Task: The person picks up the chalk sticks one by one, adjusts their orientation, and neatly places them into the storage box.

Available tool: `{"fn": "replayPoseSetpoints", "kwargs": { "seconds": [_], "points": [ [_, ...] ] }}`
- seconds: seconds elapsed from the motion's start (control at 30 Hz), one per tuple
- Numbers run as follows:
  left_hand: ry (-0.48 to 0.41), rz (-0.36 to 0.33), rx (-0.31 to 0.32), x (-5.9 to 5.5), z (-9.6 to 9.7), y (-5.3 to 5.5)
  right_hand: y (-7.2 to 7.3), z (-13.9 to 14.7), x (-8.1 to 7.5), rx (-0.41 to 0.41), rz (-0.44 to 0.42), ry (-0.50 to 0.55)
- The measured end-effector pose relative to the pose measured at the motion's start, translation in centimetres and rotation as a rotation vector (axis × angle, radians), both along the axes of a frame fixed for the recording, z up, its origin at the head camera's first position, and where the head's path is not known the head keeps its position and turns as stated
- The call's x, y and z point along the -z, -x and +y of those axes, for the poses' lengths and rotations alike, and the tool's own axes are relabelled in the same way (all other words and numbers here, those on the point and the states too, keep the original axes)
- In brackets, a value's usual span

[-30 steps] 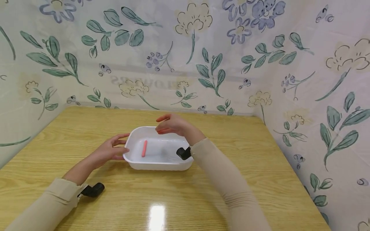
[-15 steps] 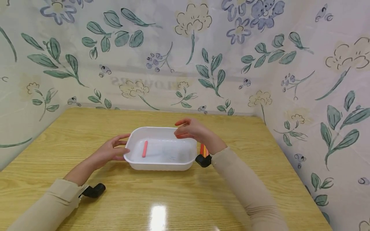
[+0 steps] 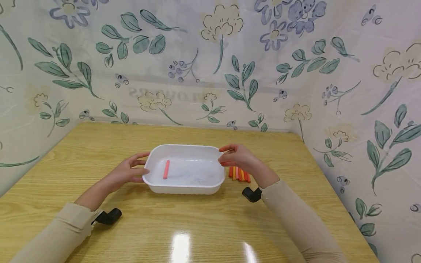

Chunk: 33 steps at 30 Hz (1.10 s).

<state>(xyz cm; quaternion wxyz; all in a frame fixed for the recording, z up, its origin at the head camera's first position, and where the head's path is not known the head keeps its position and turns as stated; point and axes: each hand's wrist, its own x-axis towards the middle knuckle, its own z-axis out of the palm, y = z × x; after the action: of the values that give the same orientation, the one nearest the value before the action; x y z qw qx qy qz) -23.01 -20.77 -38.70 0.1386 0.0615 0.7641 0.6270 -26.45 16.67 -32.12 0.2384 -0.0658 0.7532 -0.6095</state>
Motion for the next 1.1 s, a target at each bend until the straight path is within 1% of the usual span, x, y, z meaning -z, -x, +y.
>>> {"fn": "replayPoseSetpoints", "kwargs": {
  "seconds": [0.3, 0.53, 0.77, 0.97, 1.1],
  "points": [
    [0.006, -0.017, -0.012, -0.2, 0.2, -0.2, -0.3, 3.2, 1.9, 0.041, 0.006, -0.035],
    [0.023, -0.014, -0.018, -0.4, 0.2, -0.3, -0.1, 4.7, 3.3, 0.071, -0.012, -0.06],
    [0.011, -0.02, -0.018, -0.3, 0.2, -0.3, 0.3, 6.1, 4.6, 0.115, -0.057, -0.103],
    [0.005, -0.012, -0.006, -0.3, 0.0, -0.3, 0.8, 6.8, 5.3, 0.161, -0.09, -0.149],
    [-0.007, -0.007, 0.001, -0.2, 0.0, -0.3, 1.1, 7.2, 5.7, 0.177, -0.114, -0.173]
  ]
}}
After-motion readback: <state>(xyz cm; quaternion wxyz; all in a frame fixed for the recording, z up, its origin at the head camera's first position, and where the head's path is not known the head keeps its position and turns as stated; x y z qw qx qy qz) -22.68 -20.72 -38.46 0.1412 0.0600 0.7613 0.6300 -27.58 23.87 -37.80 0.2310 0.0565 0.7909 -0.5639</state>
